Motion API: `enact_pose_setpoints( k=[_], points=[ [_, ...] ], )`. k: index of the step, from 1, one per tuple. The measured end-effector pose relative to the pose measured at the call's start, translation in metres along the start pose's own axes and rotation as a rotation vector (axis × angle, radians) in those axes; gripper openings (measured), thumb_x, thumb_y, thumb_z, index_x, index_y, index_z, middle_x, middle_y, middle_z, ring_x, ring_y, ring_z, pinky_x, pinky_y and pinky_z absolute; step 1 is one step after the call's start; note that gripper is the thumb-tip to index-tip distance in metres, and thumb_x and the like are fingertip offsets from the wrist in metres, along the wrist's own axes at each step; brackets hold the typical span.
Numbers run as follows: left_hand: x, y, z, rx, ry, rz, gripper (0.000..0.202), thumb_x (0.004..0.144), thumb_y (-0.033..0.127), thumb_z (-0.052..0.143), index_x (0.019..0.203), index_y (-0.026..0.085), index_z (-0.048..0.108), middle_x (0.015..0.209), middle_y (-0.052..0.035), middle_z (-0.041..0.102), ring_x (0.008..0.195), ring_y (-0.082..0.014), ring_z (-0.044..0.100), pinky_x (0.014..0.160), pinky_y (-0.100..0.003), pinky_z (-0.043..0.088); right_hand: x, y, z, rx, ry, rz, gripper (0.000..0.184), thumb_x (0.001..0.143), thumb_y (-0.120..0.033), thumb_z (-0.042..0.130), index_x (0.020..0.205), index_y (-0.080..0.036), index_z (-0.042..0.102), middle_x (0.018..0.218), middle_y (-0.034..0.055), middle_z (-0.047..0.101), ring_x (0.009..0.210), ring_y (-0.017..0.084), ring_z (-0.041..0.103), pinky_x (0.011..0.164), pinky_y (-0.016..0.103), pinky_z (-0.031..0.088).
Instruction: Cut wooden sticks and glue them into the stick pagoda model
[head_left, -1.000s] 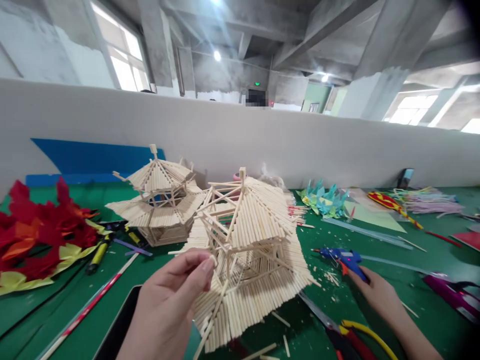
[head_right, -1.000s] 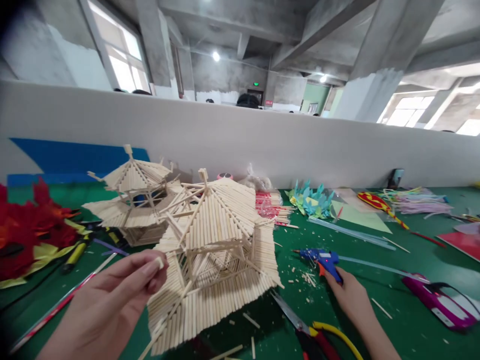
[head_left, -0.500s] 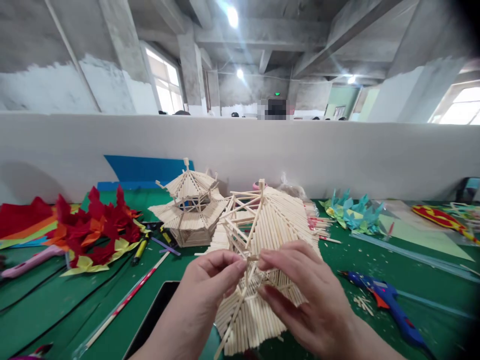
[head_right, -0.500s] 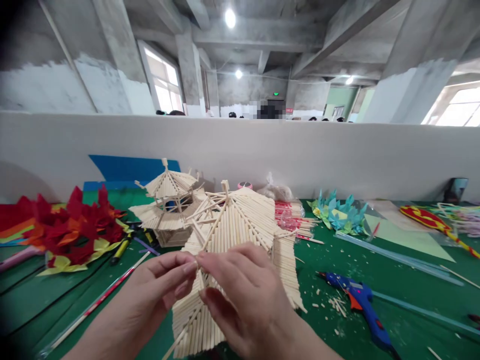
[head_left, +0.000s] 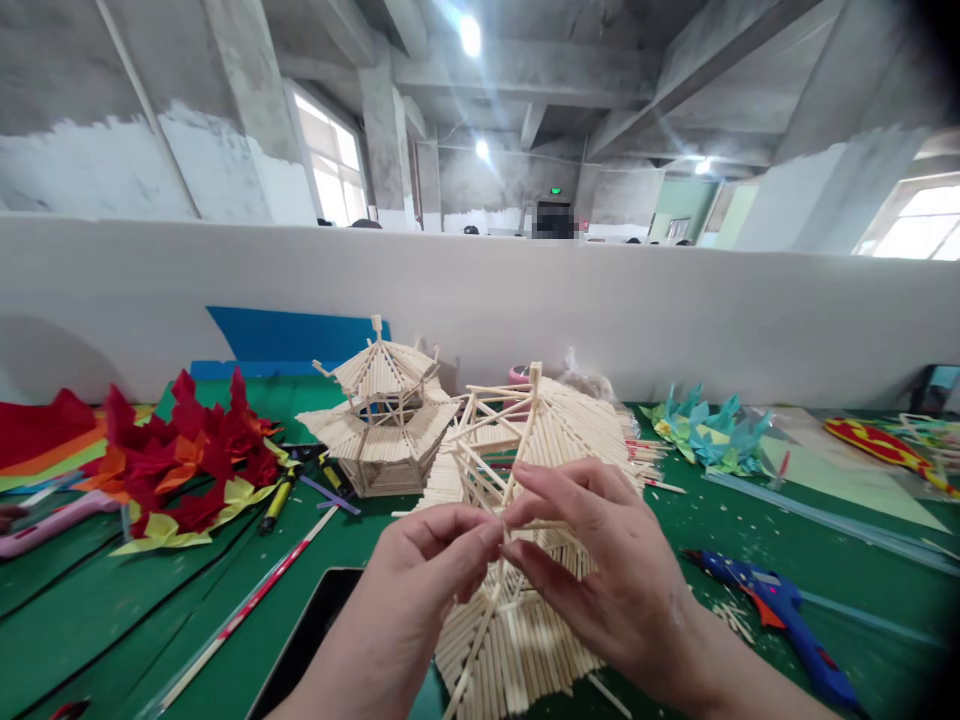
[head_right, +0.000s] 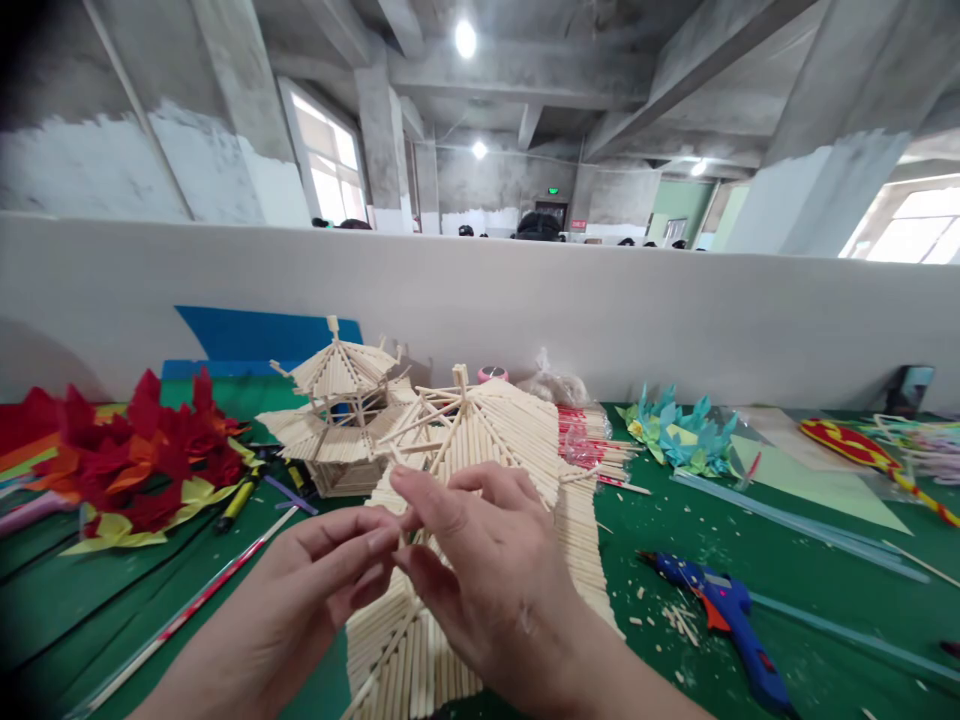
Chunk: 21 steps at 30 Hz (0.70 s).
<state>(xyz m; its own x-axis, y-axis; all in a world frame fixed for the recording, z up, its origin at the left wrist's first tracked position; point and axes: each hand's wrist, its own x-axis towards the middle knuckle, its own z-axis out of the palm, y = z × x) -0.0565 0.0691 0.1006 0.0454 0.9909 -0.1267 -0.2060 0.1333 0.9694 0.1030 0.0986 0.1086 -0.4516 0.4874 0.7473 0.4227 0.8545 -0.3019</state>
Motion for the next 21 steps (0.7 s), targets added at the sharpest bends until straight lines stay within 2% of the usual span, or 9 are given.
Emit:
enact_pose_setpoints(
  k=[5,11,15,21],
  points=[
    [-0.001,-0.003,-0.002,-0.010,0.117,0.038,0.016,0.069,0.032,0.063,0.078,0.019,0.066,0.072,-0.0022,0.060,0.067,-0.0145,0.051,0.063,-0.026,0.037,0.001,0.006,0.000,-0.098,0.035,0.017,0.053,0.076,-0.012,0.055,0.123,-0.027,0.034,0.088,-0.0060,0.067,0.084,0.014,0.053,0.078,0.032,0.038],
    [-0.002,-0.002,0.005,-0.059,0.097,0.032,0.014,0.068,0.029,0.063,0.077,0.018,0.065,0.069,-0.0012,0.060,0.060,-0.0115,0.048,0.056,-0.023,0.036,0.000,0.007,0.004,-0.163,0.041,-0.022,0.056,0.075,-0.010,0.056,0.124,-0.026,0.033,0.088,-0.0070,0.067,0.082,0.015,0.053,0.076,0.031,0.037],
    [-0.004,-0.001,0.010,-0.120,0.095,0.028,0.013,0.068,0.026,0.064,0.078,0.019,0.065,0.074,-0.0005,0.060,0.062,-0.0109,0.049,0.058,-0.022,0.037,0.001,0.006,0.005,-0.195,0.039,-0.030,0.057,0.075,-0.011,0.056,0.124,-0.025,0.032,0.087,-0.0070,0.068,0.083,0.016,0.053,0.076,0.032,0.037],
    [0.001,-0.004,0.008,-0.156,0.085,0.056,0.008,0.067,0.023,0.066,0.075,0.020,0.065,0.069,0.0021,0.061,0.054,-0.0066,0.045,0.050,-0.018,0.033,-0.001,0.007,0.007,-0.266,0.033,-0.043,0.059,0.074,-0.013,0.056,0.126,-0.025,0.031,0.084,-0.0050,0.068,0.083,0.017,0.054,0.075,0.033,0.037]
  ],
)
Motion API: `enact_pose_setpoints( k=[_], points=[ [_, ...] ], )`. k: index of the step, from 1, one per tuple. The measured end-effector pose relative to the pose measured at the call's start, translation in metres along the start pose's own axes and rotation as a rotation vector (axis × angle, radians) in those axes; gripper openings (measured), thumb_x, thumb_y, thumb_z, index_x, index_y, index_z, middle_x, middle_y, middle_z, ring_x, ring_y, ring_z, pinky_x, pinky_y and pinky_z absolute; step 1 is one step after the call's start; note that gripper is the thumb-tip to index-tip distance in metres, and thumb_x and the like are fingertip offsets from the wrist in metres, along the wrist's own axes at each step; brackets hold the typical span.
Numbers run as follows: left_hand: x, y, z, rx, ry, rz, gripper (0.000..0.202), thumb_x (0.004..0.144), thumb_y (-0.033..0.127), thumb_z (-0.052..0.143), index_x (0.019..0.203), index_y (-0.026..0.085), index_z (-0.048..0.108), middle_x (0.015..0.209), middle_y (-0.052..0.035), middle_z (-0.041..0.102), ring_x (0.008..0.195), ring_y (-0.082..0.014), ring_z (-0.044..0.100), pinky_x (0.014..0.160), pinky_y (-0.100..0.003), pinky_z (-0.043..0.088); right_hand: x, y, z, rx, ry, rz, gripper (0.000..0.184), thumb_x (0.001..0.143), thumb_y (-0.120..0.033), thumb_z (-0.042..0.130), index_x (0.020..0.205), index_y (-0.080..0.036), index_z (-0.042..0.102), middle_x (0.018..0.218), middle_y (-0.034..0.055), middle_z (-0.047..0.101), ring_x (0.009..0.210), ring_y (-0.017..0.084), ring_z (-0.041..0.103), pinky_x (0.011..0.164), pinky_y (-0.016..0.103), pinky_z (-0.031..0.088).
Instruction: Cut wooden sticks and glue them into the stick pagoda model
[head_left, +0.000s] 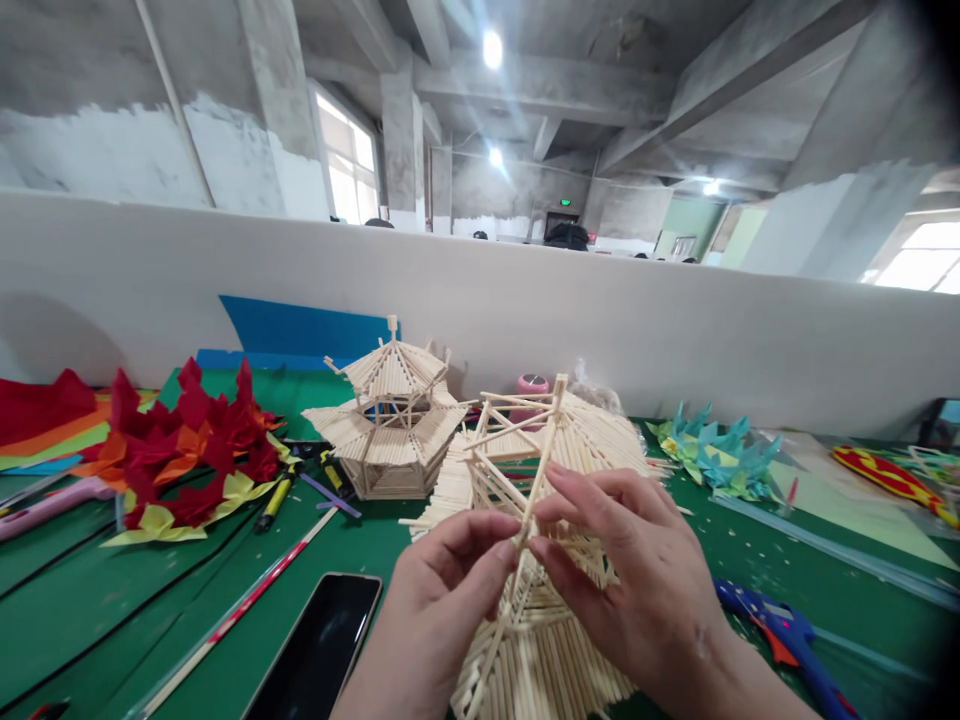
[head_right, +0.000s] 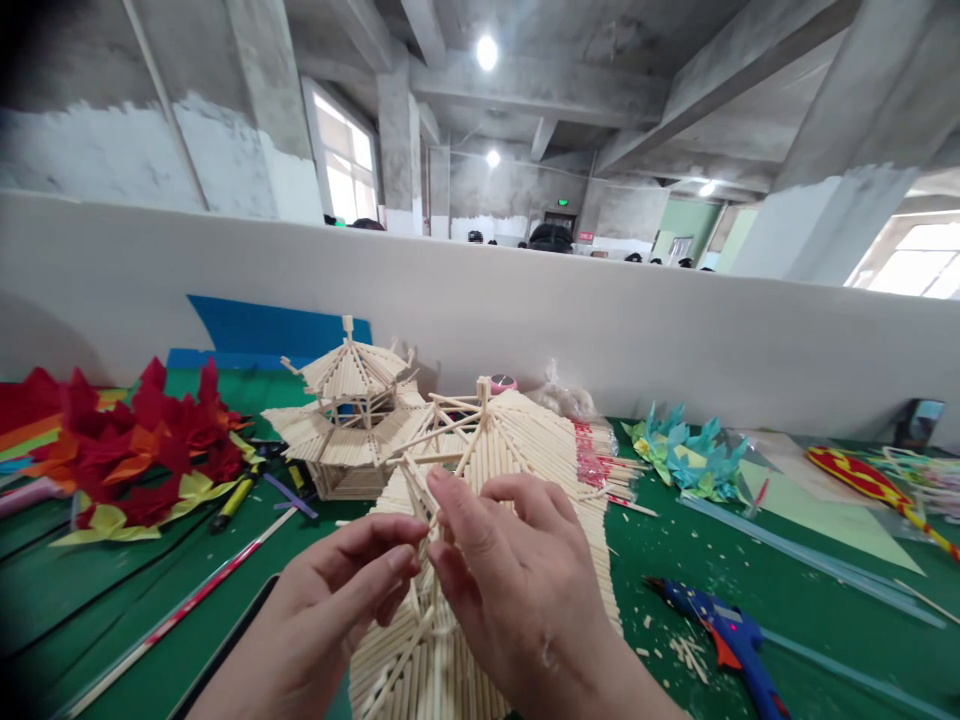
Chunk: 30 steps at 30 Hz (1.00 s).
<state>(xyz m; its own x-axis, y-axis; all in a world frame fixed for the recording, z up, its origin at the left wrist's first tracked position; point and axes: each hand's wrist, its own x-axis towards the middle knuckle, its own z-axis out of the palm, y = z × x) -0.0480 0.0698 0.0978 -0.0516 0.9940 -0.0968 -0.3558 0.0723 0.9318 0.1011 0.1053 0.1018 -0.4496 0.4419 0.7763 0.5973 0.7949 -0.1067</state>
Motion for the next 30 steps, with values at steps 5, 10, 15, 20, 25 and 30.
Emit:
enact_pose_setpoints(
  k=[5,10,15,20,25,30],
  points=[
    [0.005,-0.001,-0.001,0.081,-0.008,0.025,0.005,0.066,0.022,0.067,0.066,0.017,0.064,0.061,0.0037,0.057,0.049,-0.0060,0.038,0.047,-0.018,0.030,0.003,-0.001,0.000,-0.040,0.014,-0.020,0.056,0.074,-0.012,0.057,0.124,-0.021,0.035,0.082,-0.0058,0.069,0.082,0.016,0.052,0.075,0.031,0.035],
    [0.004,0.005,0.002,0.084,-0.030,-0.010,0.007,0.065,0.024,0.067,0.066,0.017,0.067,0.057,0.0028,0.058,0.049,-0.0067,0.040,0.048,-0.018,0.031,0.003,-0.002,0.000,-0.066,0.037,-0.046,0.050,0.075,-0.016,0.057,0.121,-0.021,0.038,0.082,-0.0056,0.069,0.082,0.016,0.051,0.074,0.030,0.035],
    [0.006,0.003,0.001,0.101,-0.045,-0.034,0.010,0.066,0.025,0.067,0.071,0.017,0.068,0.056,0.0031,0.058,0.049,-0.0062,0.039,0.048,-0.018,0.031,0.003,-0.002,0.000,-0.058,0.056,-0.069,0.051,0.074,-0.014,0.059,0.121,-0.020,0.039,0.086,-0.0058,0.069,0.081,0.015,0.051,0.075,0.030,0.036],
    [0.007,-0.001,0.000,0.111,-0.043,-0.040,0.015,0.067,0.030,0.066,0.074,0.017,0.068,0.058,0.0026,0.056,0.051,-0.0070,0.038,0.049,-0.019,0.030,0.004,-0.003,-0.001,-0.064,0.057,-0.079,0.049,0.075,-0.015,0.058,0.121,-0.019,0.039,0.087,-0.0060,0.068,0.080,0.015,0.051,0.074,0.030,0.035],
    [0.007,0.000,0.000,0.118,-0.046,-0.058,0.017,0.064,0.031,0.066,0.072,0.016,0.068,0.057,0.0018,0.054,0.051,-0.0077,0.037,0.048,-0.020,0.029,0.004,-0.003,0.000,-0.058,0.045,-0.074,0.051,0.076,-0.016,0.057,0.122,-0.019,0.038,0.089,-0.0053,0.068,0.082,0.015,0.051,0.075,0.031,0.035],
    [0.009,-0.005,-0.001,0.070,-0.068,-0.070,0.016,0.066,0.032,0.065,0.072,0.017,0.067,0.057,0.0024,0.052,0.053,-0.0082,0.039,0.052,-0.020,0.030,0.004,-0.001,0.000,-0.047,0.053,-0.070,0.050,0.075,-0.017,0.057,0.121,-0.019,0.039,0.092,-0.0041,0.067,0.083,0.016,0.050,0.074,0.032,0.035]
  ],
)
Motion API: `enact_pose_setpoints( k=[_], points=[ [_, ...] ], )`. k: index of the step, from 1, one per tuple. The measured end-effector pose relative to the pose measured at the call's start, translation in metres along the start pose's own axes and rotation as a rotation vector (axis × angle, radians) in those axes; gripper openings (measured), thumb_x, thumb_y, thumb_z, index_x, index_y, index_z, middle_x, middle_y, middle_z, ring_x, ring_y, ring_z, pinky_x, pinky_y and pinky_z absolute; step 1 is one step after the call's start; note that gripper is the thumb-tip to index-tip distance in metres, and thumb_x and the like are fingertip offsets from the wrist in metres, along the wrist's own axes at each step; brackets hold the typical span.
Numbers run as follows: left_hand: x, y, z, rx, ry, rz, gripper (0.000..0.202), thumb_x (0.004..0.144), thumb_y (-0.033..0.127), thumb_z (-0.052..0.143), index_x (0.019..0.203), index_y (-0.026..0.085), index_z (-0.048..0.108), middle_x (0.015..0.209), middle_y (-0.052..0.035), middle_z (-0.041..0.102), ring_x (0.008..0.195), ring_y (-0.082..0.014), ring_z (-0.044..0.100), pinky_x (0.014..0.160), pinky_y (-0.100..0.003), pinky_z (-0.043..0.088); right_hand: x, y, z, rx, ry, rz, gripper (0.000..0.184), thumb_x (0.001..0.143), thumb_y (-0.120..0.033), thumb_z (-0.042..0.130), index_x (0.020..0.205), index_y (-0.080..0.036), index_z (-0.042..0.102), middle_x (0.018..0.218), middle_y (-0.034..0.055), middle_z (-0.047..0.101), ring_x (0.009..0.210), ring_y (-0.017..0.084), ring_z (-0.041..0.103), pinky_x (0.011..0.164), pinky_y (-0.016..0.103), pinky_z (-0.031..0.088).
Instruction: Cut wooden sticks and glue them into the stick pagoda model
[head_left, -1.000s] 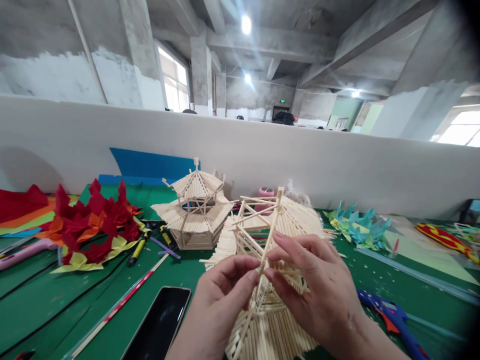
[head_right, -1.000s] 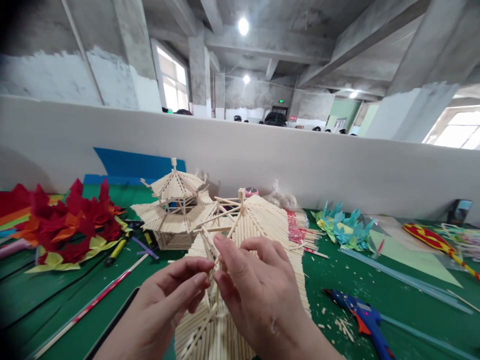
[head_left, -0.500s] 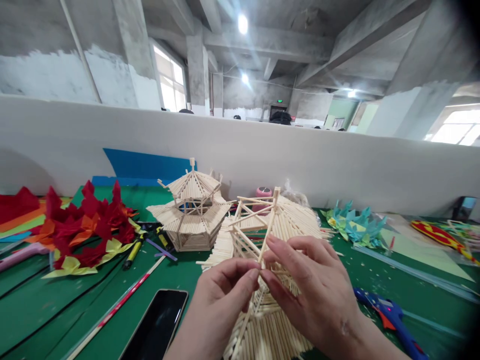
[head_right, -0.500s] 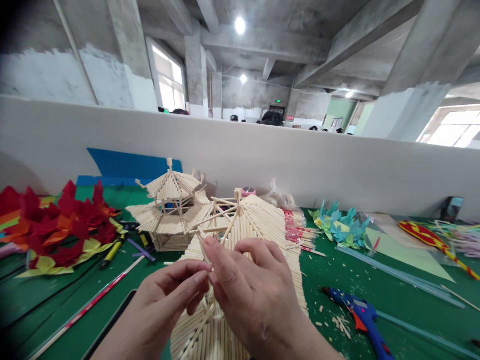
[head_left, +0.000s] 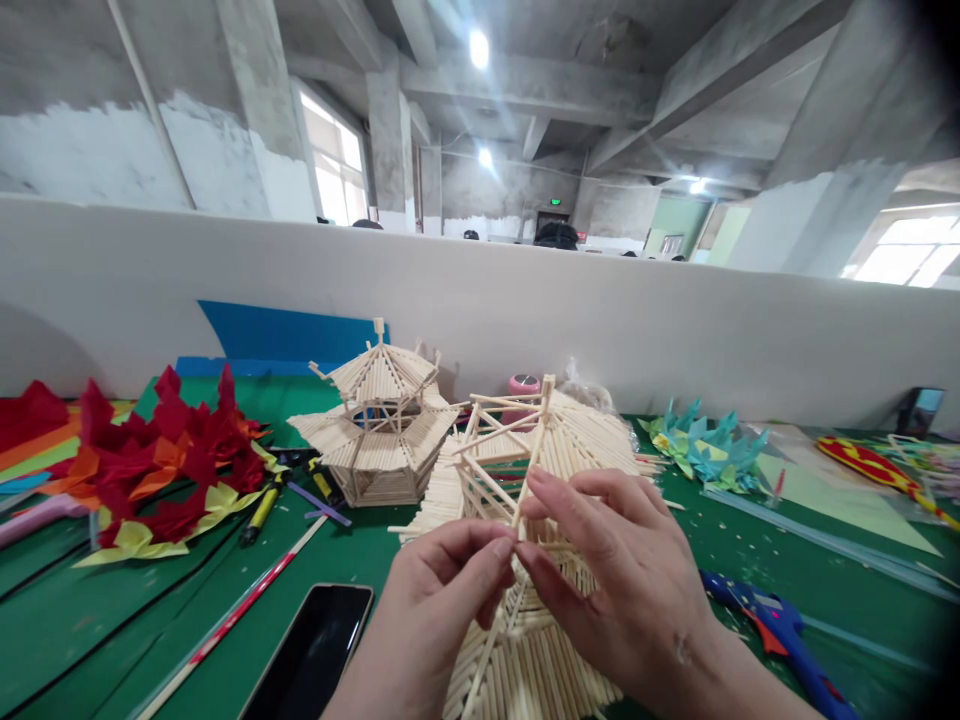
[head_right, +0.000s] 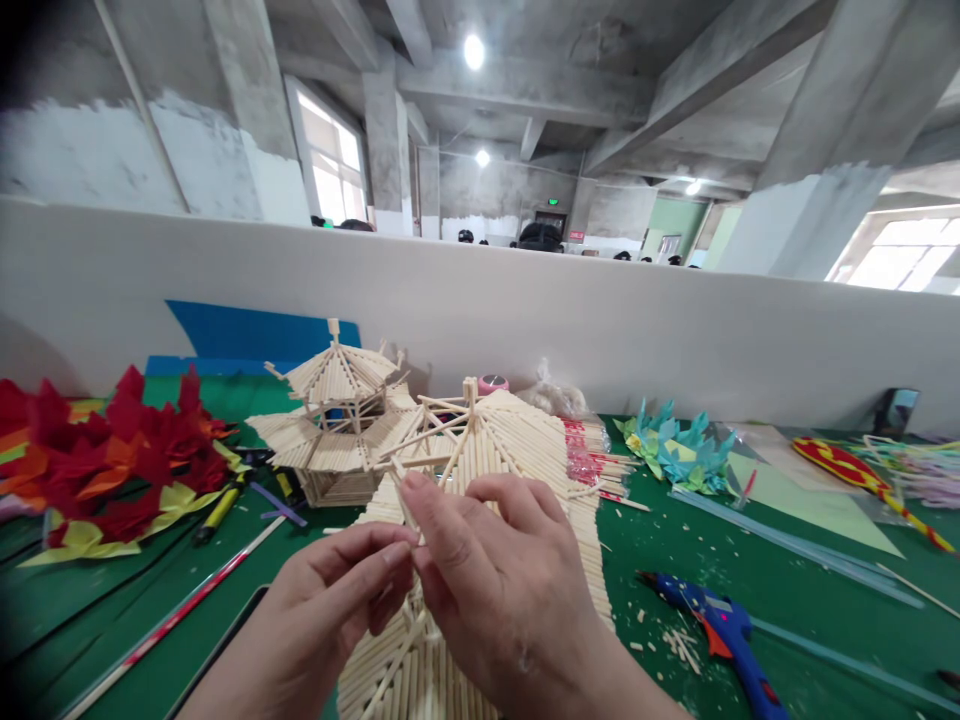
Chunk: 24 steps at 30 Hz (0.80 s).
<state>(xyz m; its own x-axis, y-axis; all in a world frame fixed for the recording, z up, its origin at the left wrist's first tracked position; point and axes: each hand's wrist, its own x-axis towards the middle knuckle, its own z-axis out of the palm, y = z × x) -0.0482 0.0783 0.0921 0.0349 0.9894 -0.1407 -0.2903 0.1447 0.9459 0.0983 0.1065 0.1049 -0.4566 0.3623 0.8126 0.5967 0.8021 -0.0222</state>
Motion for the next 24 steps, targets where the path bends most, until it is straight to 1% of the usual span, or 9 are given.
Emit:
enact_pose_setpoints(
  k=[3,5,7,10,12,15,18,24],
  points=[
    [0.0017,-0.0029,-0.0015,-0.041,-0.015,0.007,0.012,0.066,0.030,0.066,0.071,0.020,0.067,0.056,0.0034,0.050,0.056,-0.0091,0.042,0.055,-0.021,0.032,0.0000,0.0008,0.0004,0.012,0.014,0.000,0.051,0.074,-0.016,0.058,0.122,-0.020,0.039,0.094,-0.0039,0.067,0.083,0.016,0.050,0.073,0.031,0.036],
    [0.0020,-0.0036,-0.0024,-0.049,-0.013,-0.003,0.011,0.066,0.030,0.066,0.071,0.021,0.067,0.056,0.0036,0.050,0.057,-0.0096,0.043,0.057,-0.022,0.033,-0.0007,0.0012,0.0009,0.041,0.022,-0.007,0.055,0.073,-0.013,0.059,0.123,-0.021,0.037,0.093,-0.0056,0.067,0.083,0.015,0.050,0.075,0.031,0.037],
    [0.0011,-0.0035,-0.0031,-0.046,-0.013,-0.009,0.011,0.066,0.030,0.066,0.073,0.022,0.068,0.057,0.0036,0.050,0.058,-0.0097,0.044,0.058,-0.022,0.034,-0.0019,0.0014,0.0014,0.072,0.023,-0.015,0.060,0.073,-0.011,0.060,0.126,-0.022,0.034,0.090,-0.0074,0.067,0.083,0.014,0.050,0.076,0.030,0.037],
    [-0.0013,-0.0029,-0.0036,-0.033,-0.016,0.000,0.012,0.067,0.031,0.066,0.074,0.021,0.068,0.060,0.0030,0.053,0.057,-0.0089,0.043,0.058,-0.021,0.034,-0.0033,0.0011,0.0019,0.087,0.013,-0.022,0.064,0.073,-0.010,0.059,0.128,-0.024,0.030,0.087,-0.0077,0.068,0.083,0.014,0.051,0.077,0.030,0.037],
    [-0.0023,-0.0024,-0.0034,-0.025,-0.009,0.006,0.013,0.067,0.031,0.066,0.074,0.021,0.068,0.063,0.0021,0.055,0.057,-0.0083,0.041,0.056,-0.021,0.033,-0.0036,0.0010,0.0021,0.079,0.014,-0.021,0.065,0.073,-0.011,0.059,0.129,-0.024,0.030,0.086,-0.0074,0.068,0.083,0.014,0.051,0.077,0.030,0.036],
    [-0.0021,-0.0020,-0.0032,-0.014,-0.029,-0.006,0.012,0.067,0.030,0.066,0.074,0.021,0.068,0.062,0.0022,0.055,0.056,-0.0078,0.041,0.054,-0.020,0.032,-0.0031,0.0012,0.0023,0.068,0.014,-0.026,0.063,0.072,-0.011,0.060,0.128,-0.023,0.032,0.086,-0.0071,0.068,0.082,0.014,0.052,0.077,0.030,0.037],
    [-0.0010,-0.0018,-0.0038,-0.015,-0.060,-0.004,0.011,0.068,0.029,0.066,0.076,0.022,0.069,0.063,0.0026,0.055,0.057,-0.0080,0.042,0.057,-0.020,0.034,-0.0025,0.0012,0.0023,0.061,0.011,-0.028,0.060,0.072,-0.010,0.060,0.126,-0.022,0.035,0.085,-0.0065,0.068,0.081,0.014,0.052,0.076,0.030,0.037],
    [-0.0011,0.0010,-0.0035,-0.001,-0.026,-0.021,0.012,0.068,0.029,0.066,0.077,0.021,0.068,0.063,0.0024,0.056,0.061,-0.0093,0.047,0.059,-0.020,0.038,-0.0033,0.0000,0.0004,0.082,0.030,-0.056,0.055,0.071,-0.010,0.059,0.122,-0.017,0.040,0.088,-0.0037,0.068,0.080,0.015,0.051,0.073,0.031,0.038]
  ],
)
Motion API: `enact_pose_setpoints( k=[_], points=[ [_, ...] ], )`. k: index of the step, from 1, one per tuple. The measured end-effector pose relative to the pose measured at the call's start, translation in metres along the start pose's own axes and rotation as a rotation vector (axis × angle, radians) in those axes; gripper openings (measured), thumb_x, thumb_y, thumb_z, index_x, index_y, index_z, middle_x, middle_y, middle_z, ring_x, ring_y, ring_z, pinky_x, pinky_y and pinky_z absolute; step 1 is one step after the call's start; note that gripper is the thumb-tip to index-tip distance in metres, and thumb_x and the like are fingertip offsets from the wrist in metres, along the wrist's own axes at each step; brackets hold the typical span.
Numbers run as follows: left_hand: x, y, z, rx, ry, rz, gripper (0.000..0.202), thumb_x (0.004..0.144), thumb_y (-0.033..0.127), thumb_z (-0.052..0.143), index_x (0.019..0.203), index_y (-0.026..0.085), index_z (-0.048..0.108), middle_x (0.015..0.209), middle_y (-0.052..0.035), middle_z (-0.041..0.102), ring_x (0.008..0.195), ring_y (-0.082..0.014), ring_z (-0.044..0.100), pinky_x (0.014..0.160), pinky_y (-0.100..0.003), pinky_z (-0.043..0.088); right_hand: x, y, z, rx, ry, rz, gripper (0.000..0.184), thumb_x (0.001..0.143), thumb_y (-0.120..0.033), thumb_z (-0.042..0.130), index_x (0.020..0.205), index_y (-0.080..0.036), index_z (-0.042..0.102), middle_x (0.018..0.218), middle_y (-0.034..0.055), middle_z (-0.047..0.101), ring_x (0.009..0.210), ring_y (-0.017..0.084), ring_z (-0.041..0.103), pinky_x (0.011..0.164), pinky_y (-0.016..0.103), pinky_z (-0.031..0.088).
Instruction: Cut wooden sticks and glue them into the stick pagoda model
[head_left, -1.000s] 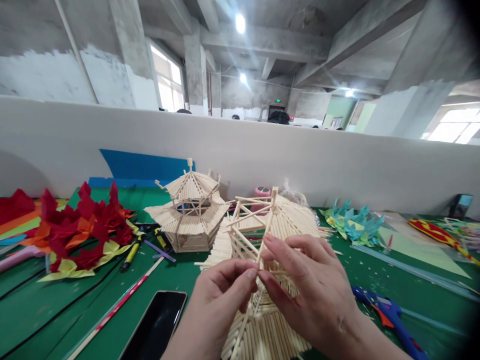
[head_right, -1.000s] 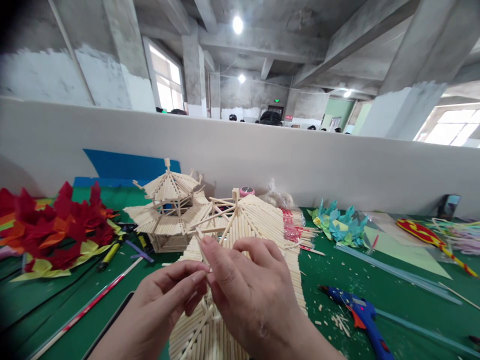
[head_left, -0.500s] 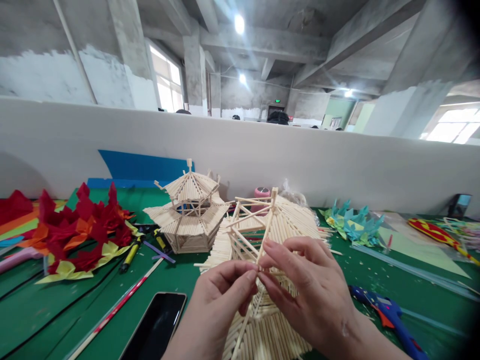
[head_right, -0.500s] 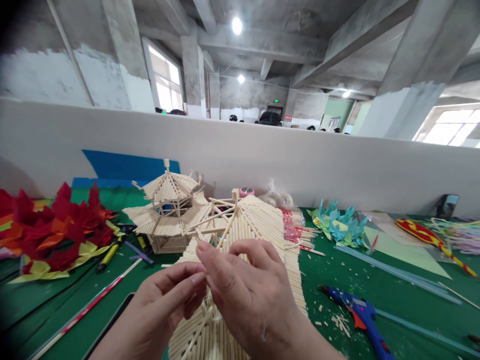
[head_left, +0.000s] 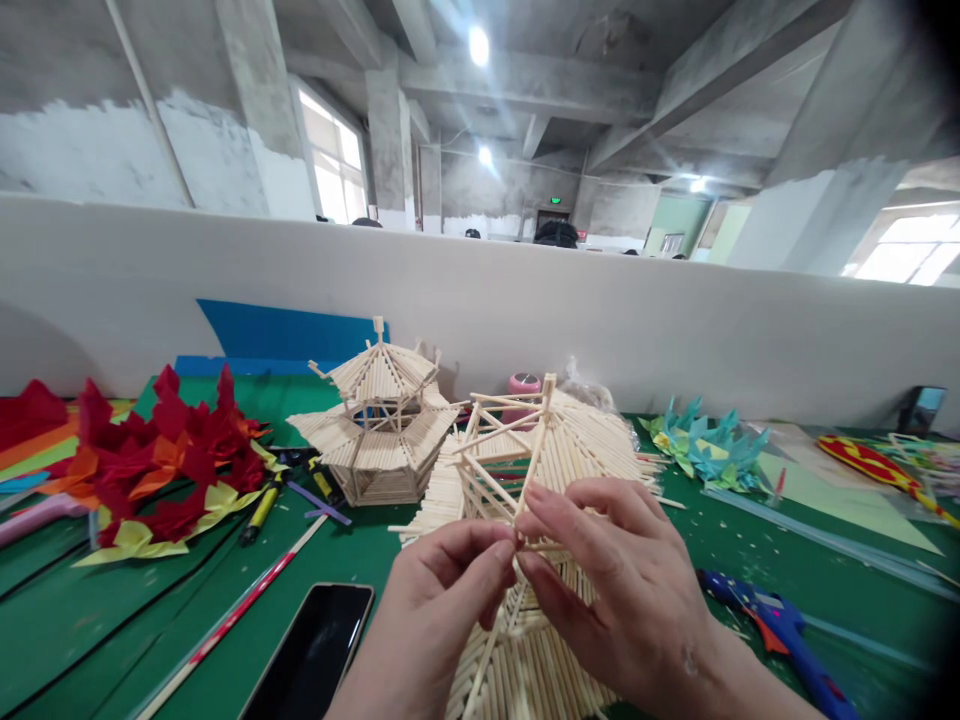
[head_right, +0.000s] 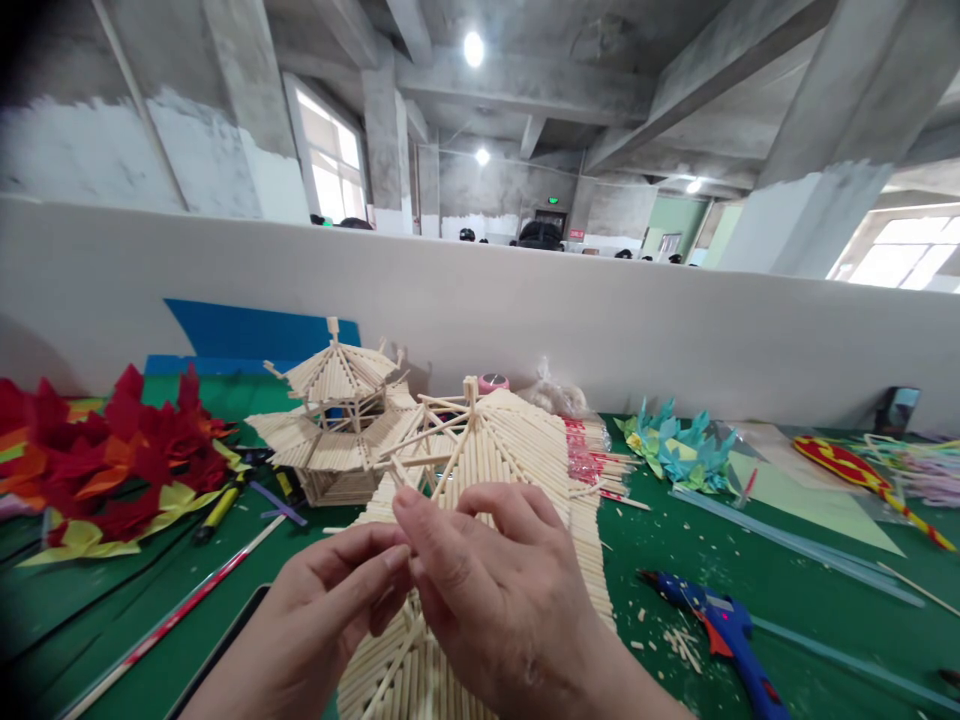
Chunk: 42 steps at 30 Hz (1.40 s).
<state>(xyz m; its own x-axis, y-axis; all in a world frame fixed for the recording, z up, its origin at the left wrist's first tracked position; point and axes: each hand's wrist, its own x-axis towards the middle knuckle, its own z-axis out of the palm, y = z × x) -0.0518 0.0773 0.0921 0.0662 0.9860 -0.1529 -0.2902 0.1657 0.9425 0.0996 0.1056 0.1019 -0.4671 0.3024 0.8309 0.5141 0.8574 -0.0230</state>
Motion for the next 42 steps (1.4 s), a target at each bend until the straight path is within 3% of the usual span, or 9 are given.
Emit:
enact_pose_setpoints(
  k=[3,10,15,19,31,42],
  points=[
    [-0.001,0.003,0.004,0.023,0.034,0.042,0.010,0.068,0.027,0.066,0.075,0.021,0.068,0.062,0.0024,0.059,0.061,-0.0093,0.050,0.059,-0.019,0.040,-0.001,0.000,-0.002,0.049,-0.026,0.002,0.055,0.071,-0.008,0.057,0.122,-0.014,0.039,0.085,-0.0015,0.067,0.082,0.016,0.050,0.074,0.032,0.038],
    [-0.001,-0.003,0.008,0.261,0.127,0.291,0.005,0.067,0.024,0.064,0.069,0.019,0.064,0.068,-0.0001,0.062,0.067,-0.0149,0.055,0.060,-0.023,0.043,-0.003,0.000,-0.005,0.136,-0.069,0.023,0.058,0.071,-0.004,0.051,0.126,-0.012,0.034,0.075,-0.0009,0.063,0.084,0.016,0.050,0.076,0.031,0.038],
    [0.000,-0.009,0.010,0.526,0.228,0.488,0.005,0.071,0.023,0.059,0.072,0.019,0.061,0.065,-0.0001,0.058,0.059,-0.0137,0.051,0.055,-0.025,0.041,-0.004,-0.001,-0.004,0.141,-0.042,0.019,0.057,0.072,-0.005,0.050,0.126,-0.012,0.034,0.068,-0.0015,0.061,0.083,0.016,0.050,0.076,0.031,0.038],
    [-0.003,-0.010,0.014,0.663,0.301,0.645,0.005,0.072,0.020,0.058,0.076,0.018,0.061,0.059,0.0022,0.053,0.053,-0.0115,0.046,0.053,-0.024,0.039,-0.003,0.000,-0.003,0.154,-0.038,0.023,0.058,0.072,-0.004,0.049,0.127,-0.014,0.033,0.074,-0.0012,0.063,0.085,0.016,0.050,0.077,0.031,0.039],
    [0.000,-0.013,0.013,0.469,0.219,0.438,0.005,0.071,0.024,0.059,0.072,0.020,0.061,0.068,-0.0012,0.060,0.065,-0.0163,0.055,0.058,-0.027,0.043,-0.003,0.001,-0.003,0.191,-0.023,0.038,0.058,0.070,-0.001,0.049,0.126,-0.011,0.035,0.075,0.0002,0.063,0.084,0.016,0.051,0.077,0.032,0.041],
    [0.000,-0.014,0.012,0.467,0.241,0.433,0.005,0.071,0.025,0.059,0.069,0.021,0.062,0.063,0.0004,0.056,0.065,-0.0169,0.055,0.059,-0.027,0.043,-0.006,0.000,-0.005,0.193,-0.043,0.028,0.059,0.070,-0.003,0.049,0.127,-0.010,0.033,0.076,0.0005,0.063,0.086,0.016,0.050,0.077,0.032,0.040]
  ],
)
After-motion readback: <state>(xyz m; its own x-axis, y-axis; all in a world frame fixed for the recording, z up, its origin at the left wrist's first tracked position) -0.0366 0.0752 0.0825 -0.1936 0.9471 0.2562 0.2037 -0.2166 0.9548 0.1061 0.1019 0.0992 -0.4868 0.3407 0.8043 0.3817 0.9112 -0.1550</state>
